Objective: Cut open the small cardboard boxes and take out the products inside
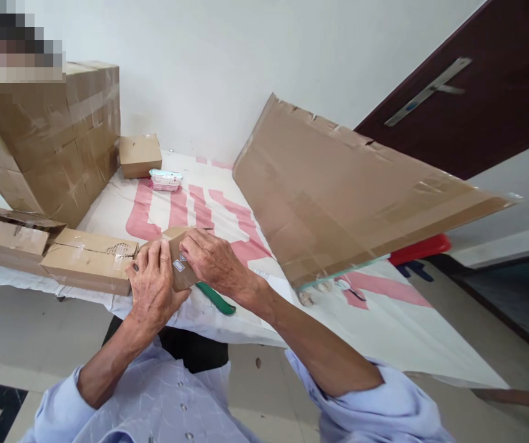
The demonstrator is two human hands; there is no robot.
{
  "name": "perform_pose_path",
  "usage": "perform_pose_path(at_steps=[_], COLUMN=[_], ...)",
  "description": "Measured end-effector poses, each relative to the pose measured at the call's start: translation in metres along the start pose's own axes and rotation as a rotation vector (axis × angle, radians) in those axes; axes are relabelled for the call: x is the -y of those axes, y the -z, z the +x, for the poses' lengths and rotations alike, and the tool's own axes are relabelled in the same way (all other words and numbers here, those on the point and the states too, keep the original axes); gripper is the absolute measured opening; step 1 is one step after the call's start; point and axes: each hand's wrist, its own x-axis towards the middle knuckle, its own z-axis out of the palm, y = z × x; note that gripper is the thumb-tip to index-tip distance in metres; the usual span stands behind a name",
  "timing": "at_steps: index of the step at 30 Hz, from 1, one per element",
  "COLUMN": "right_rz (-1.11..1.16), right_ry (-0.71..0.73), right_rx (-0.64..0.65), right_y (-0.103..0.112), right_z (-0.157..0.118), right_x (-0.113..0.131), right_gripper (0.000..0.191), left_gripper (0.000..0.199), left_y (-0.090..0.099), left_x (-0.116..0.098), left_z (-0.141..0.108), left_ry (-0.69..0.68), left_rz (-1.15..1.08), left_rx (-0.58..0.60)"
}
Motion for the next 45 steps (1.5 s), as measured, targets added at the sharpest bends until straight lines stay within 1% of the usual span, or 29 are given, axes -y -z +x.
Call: perform_pose_path(at_steps=[5,8,10,13,16,19,22,24,27,28,30,32,35,37,41,45], right_rz=[0.064,0.116,0.129,0.065,-0.03,-0.032,0.12,0.29,0.515,0.55,0.592,0.632,0.681,0.711,0.737,0.707], right_ry=[0.022,0.013,0.034,0.087,0.061,0.018,-0.033,-0.113,-0.332,-0.417,-0.6,-0.759,-0.941,-1.024,-1.115,-1.157], right_rx=[-0.027,-0.025,-0.048,-0.088,-0.116,-0.189,-0.298,-0.388,-0.499,-0.515,-0.495,-0.457,-0.379,-0.309,-0.187,-0.085], right_y=[-0.005,-0.008,-0.008,-0.008,-0.009,-0.008,0.003,0.017,0.039,0.046,0.053,0.054,0.045,0.034,0.006,-0.025], right_z=[-0.003,0.0,0.003,0.01,0.017,0.017,0.005,-0.011,-0.053,-0.071,-0.11,-0.148,-0.197,-0.22,-0.251,-0.271], right_x=[-0.007,-0.01,-0.008,-0.005,-0.008,-0.007,-0.006,-0.015,-0.044,-0.056,-0.078,-0.095,-0.11,-0.116,-0.133,-0.157], right_gripper=[0.021,0.022,0.02,0.019,0.03,0.037,0.032,0.024,0.015,0.013,0.009,0.006,0.011,0.015,0.019,0.017], left_gripper=[0.105,0.104,0.103,0.103,0.103,0.104,0.105,0.106,0.108,0.109,0.112,0.113,0.114,0.116,0.122,0.12], left_y=[0.0,0.0,0.001,0.001,-0.004,-0.006,-0.002,0.002,0.007,0.008,0.008,0.009,0.009,0.009,0.009,0.01], left_x=[0.0,0.002,0.004,0.009,0.015,0.016,0.011,0.007,0.004,0.003,0.004,0.005,0.01,0.015,0.022,0.022], left_z=[0.001,0.003,0.003,0.007,0.017,0.023,0.022,0.021,0.023,0.024,0.026,0.029,0.032,0.035,0.039,0.039], left_ry=[0.015,-0.009,-0.027,-0.019,-0.038,-0.07,-0.042,-0.017,0.005,0.008,0.007,0.002,-0.018,-0.042,-0.077,-0.073], left_rz=[-0.002,-0.001,0.0,0.0,-0.026,-0.054,-0.032,-0.007,0.004,0.001,-0.005,-0.007,-0.026,-0.046,-0.061,-0.057], left_rx=[0.003,0.0,-0.015,-0.075,-0.133,-0.144,-0.126,-0.105,-0.072,-0.064,-0.056,-0.05,-0.048,-0.046,-0.039,-0.034])
